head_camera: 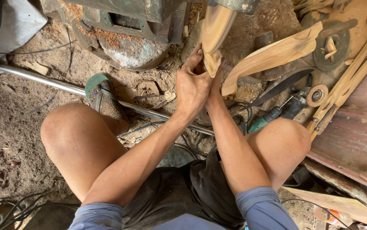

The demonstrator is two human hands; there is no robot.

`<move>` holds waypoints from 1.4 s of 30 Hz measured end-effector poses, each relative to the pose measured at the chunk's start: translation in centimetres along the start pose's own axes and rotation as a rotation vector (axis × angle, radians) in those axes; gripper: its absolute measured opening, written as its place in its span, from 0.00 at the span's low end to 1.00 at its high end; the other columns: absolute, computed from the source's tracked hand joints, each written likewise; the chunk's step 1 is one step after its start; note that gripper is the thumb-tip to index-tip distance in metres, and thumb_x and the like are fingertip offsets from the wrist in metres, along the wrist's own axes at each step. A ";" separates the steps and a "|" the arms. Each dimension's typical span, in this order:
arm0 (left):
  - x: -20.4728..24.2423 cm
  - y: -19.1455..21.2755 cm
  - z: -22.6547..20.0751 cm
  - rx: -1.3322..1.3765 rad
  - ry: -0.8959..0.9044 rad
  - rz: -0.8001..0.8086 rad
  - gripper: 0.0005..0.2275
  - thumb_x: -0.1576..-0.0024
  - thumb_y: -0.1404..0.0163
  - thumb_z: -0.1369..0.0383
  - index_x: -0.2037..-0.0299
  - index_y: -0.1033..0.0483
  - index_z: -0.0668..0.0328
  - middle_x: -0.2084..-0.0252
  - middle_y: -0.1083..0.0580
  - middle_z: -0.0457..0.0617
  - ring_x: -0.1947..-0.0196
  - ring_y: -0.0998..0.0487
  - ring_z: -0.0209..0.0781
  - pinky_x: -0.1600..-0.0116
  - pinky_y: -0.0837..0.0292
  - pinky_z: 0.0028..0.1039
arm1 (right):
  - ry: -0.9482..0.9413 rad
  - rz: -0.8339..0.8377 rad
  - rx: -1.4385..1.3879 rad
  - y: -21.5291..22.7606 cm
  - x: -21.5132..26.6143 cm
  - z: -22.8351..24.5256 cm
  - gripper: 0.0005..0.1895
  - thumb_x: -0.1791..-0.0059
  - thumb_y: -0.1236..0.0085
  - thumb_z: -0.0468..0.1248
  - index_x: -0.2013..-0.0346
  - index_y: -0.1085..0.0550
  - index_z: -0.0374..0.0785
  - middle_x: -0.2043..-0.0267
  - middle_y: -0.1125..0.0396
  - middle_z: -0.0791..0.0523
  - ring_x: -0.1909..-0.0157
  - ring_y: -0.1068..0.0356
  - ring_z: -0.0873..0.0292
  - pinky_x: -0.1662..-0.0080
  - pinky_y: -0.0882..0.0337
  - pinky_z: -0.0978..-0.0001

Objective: The person sits on the floor and uses a grinding machine to shape a thin wooden stick. They hold the stick with both hands and repeatedly press it against the spinning wheel to smooth and round its edges. The person occasionally pauses to inspect the stick before continuing the grinding process.

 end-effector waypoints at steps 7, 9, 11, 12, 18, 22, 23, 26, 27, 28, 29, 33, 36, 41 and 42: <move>0.2 -0.3 0.5 -0.004 0.086 0.006 0.29 0.47 0.40 0.55 0.42 0.27 0.73 0.51 0.20 0.63 0.52 0.16 0.45 0.48 0.18 0.33 | 0.113 0.030 0.070 -1.4 1.0 1.6 0.32 0.41 0.61 0.61 0.41 0.36 0.35 0.49 0.40 0.56 0.51 0.34 0.63 0.55 0.23 0.69; 0.5 -0.1 0.2 0.006 0.073 -0.002 0.26 0.47 0.40 0.56 0.46 0.23 0.73 0.53 0.18 0.64 0.53 0.16 0.45 0.46 0.20 0.33 | 0.121 0.021 0.083 -2.1 1.6 2.0 0.32 0.42 0.61 0.61 0.41 0.35 0.36 0.50 0.39 0.57 0.52 0.33 0.63 0.56 0.22 0.69; 0.8 0.0 0.1 0.014 0.057 -0.007 0.25 0.46 0.39 0.57 0.47 0.22 0.73 0.53 0.18 0.64 0.52 0.16 0.45 0.45 0.21 0.33 | 0.069 -0.025 0.068 -2.3 2.4 1.9 0.31 0.43 0.62 0.59 0.39 0.37 0.38 0.49 0.38 0.58 0.49 0.32 0.65 0.52 0.21 0.71; 0.9 0.1 0.0 0.018 0.042 -0.007 0.24 0.46 0.39 0.58 0.47 0.22 0.73 0.52 0.18 0.63 0.52 0.16 0.45 0.45 0.21 0.33 | 0.044 -0.048 0.060 -2.3 2.7 1.9 0.30 0.44 0.63 0.58 0.38 0.38 0.39 0.48 0.38 0.59 0.48 0.31 0.66 0.50 0.20 0.72; 2.0 0.2 -0.1 0.038 0.051 0.020 0.23 0.46 0.39 0.59 0.48 0.22 0.73 0.48 0.20 0.64 0.49 0.17 0.48 0.42 0.22 0.35 | 0.147 0.111 0.126 -3.1 3.5 2.6 0.31 0.40 0.60 0.58 0.33 0.37 0.38 0.50 0.40 0.56 0.54 0.35 0.65 0.58 0.22 0.71; 2.3 0.5 -0.2 0.036 0.001 0.027 0.24 0.45 0.40 0.59 0.46 0.24 0.75 0.33 0.31 0.65 0.41 0.22 0.52 0.37 0.26 0.38 | 0.135 0.073 0.167 -2.7 4.2 1.9 0.33 0.42 0.60 0.59 0.33 0.39 0.38 0.45 0.40 0.56 0.47 0.35 0.64 0.53 0.22 0.69; 2.3 0.5 -0.3 0.012 -0.026 0.024 0.24 0.44 0.40 0.59 0.46 0.23 0.75 0.32 0.32 0.66 0.39 0.24 0.54 0.36 0.27 0.39 | 0.128 0.055 0.191 -2.5 4.2 1.9 0.34 0.43 0.61 0.61 0.33 0.40 0.40 0.45 0.40 0.57 0.46 0.35 0.64 0.51 0.22 0.69; 2.2 0.5 -0.3 -0.020 -0.052 0.018 0.25 0.44 0.39 0.59 0.45 0.23 0.76 0.31 0.34 0.67 0.37 0.26 0.56 0.36 0.28 0.40 | 0.104 0.055 0.184 -2.2 3.7 1.9 0.40 0.46 0.71 0.67 0.34 0.40 0.40 0.46 0.40 0.56 0.45 0.34 0.63 0.50 0.21 0.68; 2.1 0.4 -0.2 -0.002 -0.025 0.018 0.25 0.45 0.39 0.58 0.46 0.23 0.76 0.32 0.33 0.66 0.38 0.24 0.56 0.36 0.27 0.40 | 0.094 0.062 0.170 -2.1 3.4 1.9 0.43 0.47 0.75 0.69 0.34 0.39 0.40 0.47 0.39 0.56 0.45 0.34 0.62 0.50 0.21 0.68; 1.9 0.3 -0.1 0.015 0.001 0.018 0.26 0.46 0.39 0.58 0.46 0.23 0.76 0.32 0.32 0.66 0.40 0.23 0.55 0.37 0.26 0.40 | 0.093 0.061 0.169 -2.0 3.1 1.9 0.43 0.47 0.75 0.69 0.34 0.39 0.39 0.46 0.39 0.56 0.44 0.34 0.62 0.48 0.21 0.67; 1.7 0.2 0.2 -0.004 0.065 0.024 0.27 0.47 0.39 0.57 0.45 0.24 0.74 0.36 0.29 0.66 0.42 0.21 0.55 0.39 0.24 0.39 | 0.092 0.060 0.168 -1.8 2.9 2.0 0.43 0.47 0.76 0.69 0.34 0.39 0.39 0.46 0.39 0.55 0.44 0.33 0.61 0.47 0.22 0.67; 0.8 0.0 0.2 -0.013 0.067 0.007 0.27 0.46 0.39 0.57 0.44 0.24 0.73 0.40 0.26 0.68 0.45 0.19 0.54 0.42 0.21 0.39 | 0.115 0.045 0.249 -1.6 1.7 2.1 0.40 0.43 0.73 0.68 0.36 0.38 0.37 0.48 0.40 0.56 0.46 0.34 0.60 0.49 0.24 0.65; 0.4 -0.1 0.0 0.020 -0.002 0.008 0.24 0.45 0.39 0.59 0.46 0.22 0.74 0.36 0.30 0.65 0.46 0.19 0.53 0.43 0.20 0.39 | 0.080 -0.005 0.198 -1.1 1.2 1.7 0.39 0.45 0.74 0.67 0.36 0.38 0.40 0.47 0.39 0.57 0.45 0.34 0.62 0.45 0.25 0.69; -0.3 -0.1 -0.2 0.004 0.011 -0.003 0.24 0.46 0.39 0.60 0.46 0.22 0.73 0.48 0.21 0.63 0.49 0.17 0.48 0.44 0.20 0.37 | 0.096 -0.023 0.133 -0.9 -0.1 1.6 0.37 0.45 0.73 0.66 0.40 0.36 0.41 0.50 0.39 0.58 0.49 0.34 0.63 0.50 0.24 0.70; -0.4 0.0 -0.4 0.018 -0.017 -0.007 0.24 0.46 0.39 0.60 0.46 0.22 0.73 0.47 0.21 0.62 0.49 0.17 0.48 0.44 0.21 0.36 | 0.100 -0.015 0.097 -0.9 -0.3 1.6 0.36 0.45 0.73 0.66 0.40 0.36 0.41 0.50 0.39 0.58 0.49 0.33 0.64 0.50 0.24 0.70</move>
Point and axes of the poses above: each hand's wrist, its own x-axis away from the middle knuckle, its own y-axis out of the back of the hand, z = x × y, the point moved 5 cm from there along -x, towards the middle knuckle
